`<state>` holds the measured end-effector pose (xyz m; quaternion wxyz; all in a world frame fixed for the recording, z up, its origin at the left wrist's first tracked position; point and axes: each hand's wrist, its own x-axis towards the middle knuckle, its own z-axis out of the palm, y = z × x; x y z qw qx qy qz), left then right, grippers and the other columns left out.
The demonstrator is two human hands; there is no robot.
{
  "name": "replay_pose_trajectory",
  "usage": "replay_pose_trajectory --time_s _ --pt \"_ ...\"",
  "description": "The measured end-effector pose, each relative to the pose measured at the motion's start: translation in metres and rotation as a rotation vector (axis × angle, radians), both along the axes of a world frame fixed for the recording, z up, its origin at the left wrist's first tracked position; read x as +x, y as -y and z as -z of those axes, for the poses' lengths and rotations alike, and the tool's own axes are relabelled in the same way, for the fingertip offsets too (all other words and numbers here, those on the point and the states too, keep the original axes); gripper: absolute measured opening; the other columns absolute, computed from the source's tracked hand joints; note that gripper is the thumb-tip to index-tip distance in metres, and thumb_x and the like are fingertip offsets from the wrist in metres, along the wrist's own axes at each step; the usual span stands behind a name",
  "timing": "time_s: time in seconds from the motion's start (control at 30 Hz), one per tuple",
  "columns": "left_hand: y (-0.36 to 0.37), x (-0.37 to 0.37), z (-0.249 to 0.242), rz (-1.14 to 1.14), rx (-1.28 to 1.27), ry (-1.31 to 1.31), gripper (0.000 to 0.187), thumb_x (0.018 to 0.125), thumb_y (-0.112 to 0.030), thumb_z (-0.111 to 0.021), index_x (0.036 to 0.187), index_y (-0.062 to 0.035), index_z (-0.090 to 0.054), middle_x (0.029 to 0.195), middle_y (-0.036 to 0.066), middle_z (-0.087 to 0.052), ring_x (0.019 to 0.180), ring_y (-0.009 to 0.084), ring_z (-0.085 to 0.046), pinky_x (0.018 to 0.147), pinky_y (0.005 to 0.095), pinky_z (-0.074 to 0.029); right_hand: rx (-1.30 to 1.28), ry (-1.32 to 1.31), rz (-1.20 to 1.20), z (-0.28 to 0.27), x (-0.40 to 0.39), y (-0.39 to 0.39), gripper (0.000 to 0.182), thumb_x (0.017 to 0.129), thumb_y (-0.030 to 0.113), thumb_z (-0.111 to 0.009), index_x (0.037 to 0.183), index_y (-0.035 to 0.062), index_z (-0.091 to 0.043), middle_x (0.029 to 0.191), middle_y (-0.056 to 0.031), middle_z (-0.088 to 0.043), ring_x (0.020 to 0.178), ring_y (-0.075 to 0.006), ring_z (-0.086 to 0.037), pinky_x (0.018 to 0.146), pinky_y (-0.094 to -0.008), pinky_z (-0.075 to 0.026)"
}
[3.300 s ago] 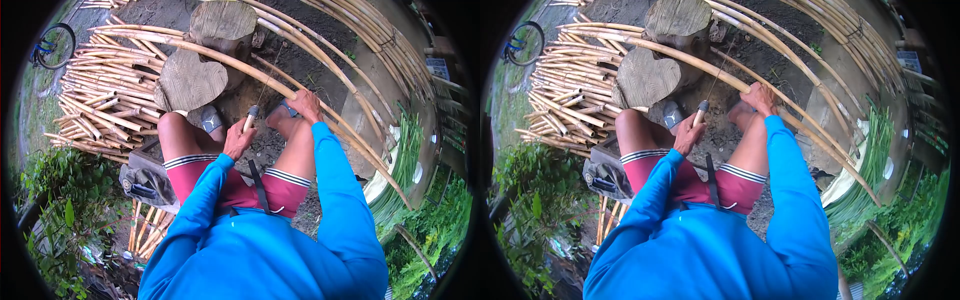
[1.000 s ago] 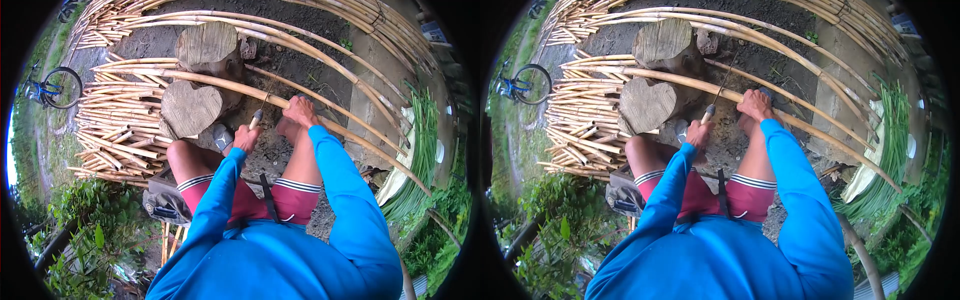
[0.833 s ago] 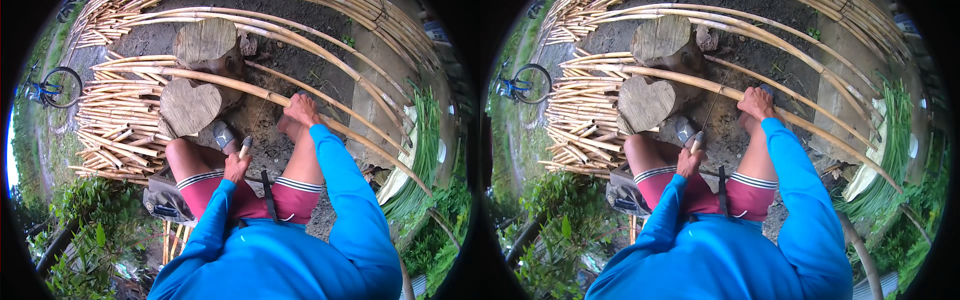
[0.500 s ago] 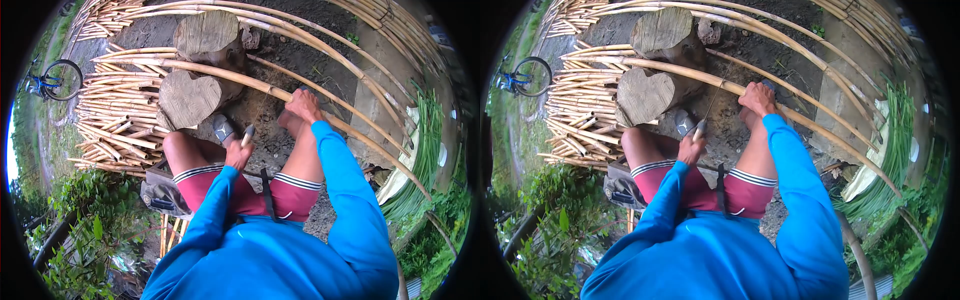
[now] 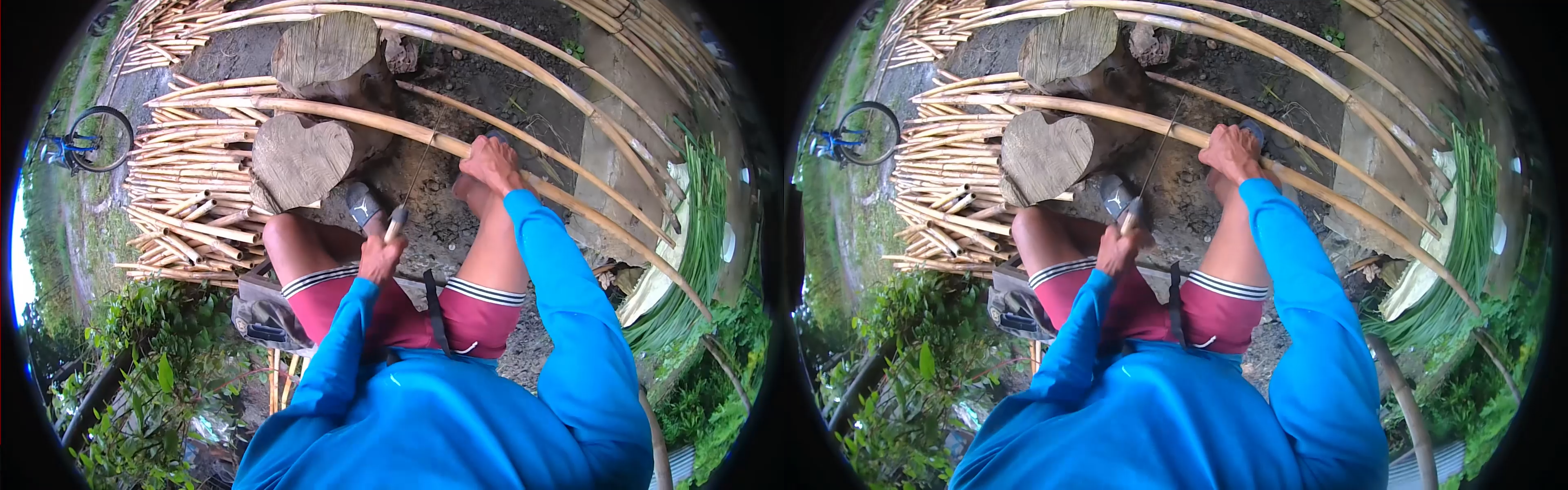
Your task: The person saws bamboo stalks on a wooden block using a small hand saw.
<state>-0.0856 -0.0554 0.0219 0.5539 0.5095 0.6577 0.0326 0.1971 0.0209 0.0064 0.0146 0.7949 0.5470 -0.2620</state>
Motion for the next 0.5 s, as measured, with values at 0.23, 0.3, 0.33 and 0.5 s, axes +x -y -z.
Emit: replay_pose_trajectory --time_s 0.23,0.3,0.33,0.5 --pt "-0.013 0.009 0.004 0.025 0.068 -0.017 0.042 0.078 -0.037 -0.061 0.081 0.0048 -0.065 0.071 0.02 -0.066 0.075 0.031 -0.069 0.069 0.0433 -0.051 0.012 -0.023 -0.006 -0.005 0.004 -0.002 0.036 0.071 0.028 -0.065 0.094 0.0001 -0.072 0.103 -0.0281 -0.067 0.1 -0.0448 -0.064 0.09 -0.0492 -0.052" --pt "0.015 -0.013 0.013 0.031 0.152 0.046 0.041 0.079 -0.036 -0.061 0.079 0.0041 -0.065 0.068 0.019 -0.064 0.072 0.0299 -0.068 0.067 0.0411 -0.051 -0.061 -0.023 0.0 -0.005 0.003 -0.002 0.041 0.071 0.029 -0.07 0.1 0.0009 -0.072 0.11 -0.0265 -0.067 0.106 -0.0436 -0.063 0.093 -0.0454 -0.05" --pt "0.017 -0.007 -0.001 0.001 0.101 0.035 0.041 0.079 -0.037 -0.061 0.078 0.004 -0.064 0.065 0.017 -0.063 0.068 0.0288 -0.067 0.064 0.0404 -0.051 -0.067 -0.026 0.008 -0.004 0.003 -0.003 0.041 0.071 0.029 -0.07 0.1 0.0009 -0.072 0.11 -0.0265 -0.067 0.106 -0.0436 -0.063 0.093 -0.0454 -0.05" --pt "-0.05 0.039 0.04 0.08 0.01 0.082 0.041 0.078 -0.035 -0.062 0.074 0.0058 -0.061 0.06 0.014 -0.06 0.055 0.0251 -0.059 0.053 0.0405 -0.045 -0.081 -0.05 0.003 -0.01 -0.001 0.001 0.038 0.072 0.027 -0.068 0.099 0.0014 -0.072 0.11 -0.0261 -0.067 0.106 -0.0437 -0.063 0.092 -0.0469 -0.05"
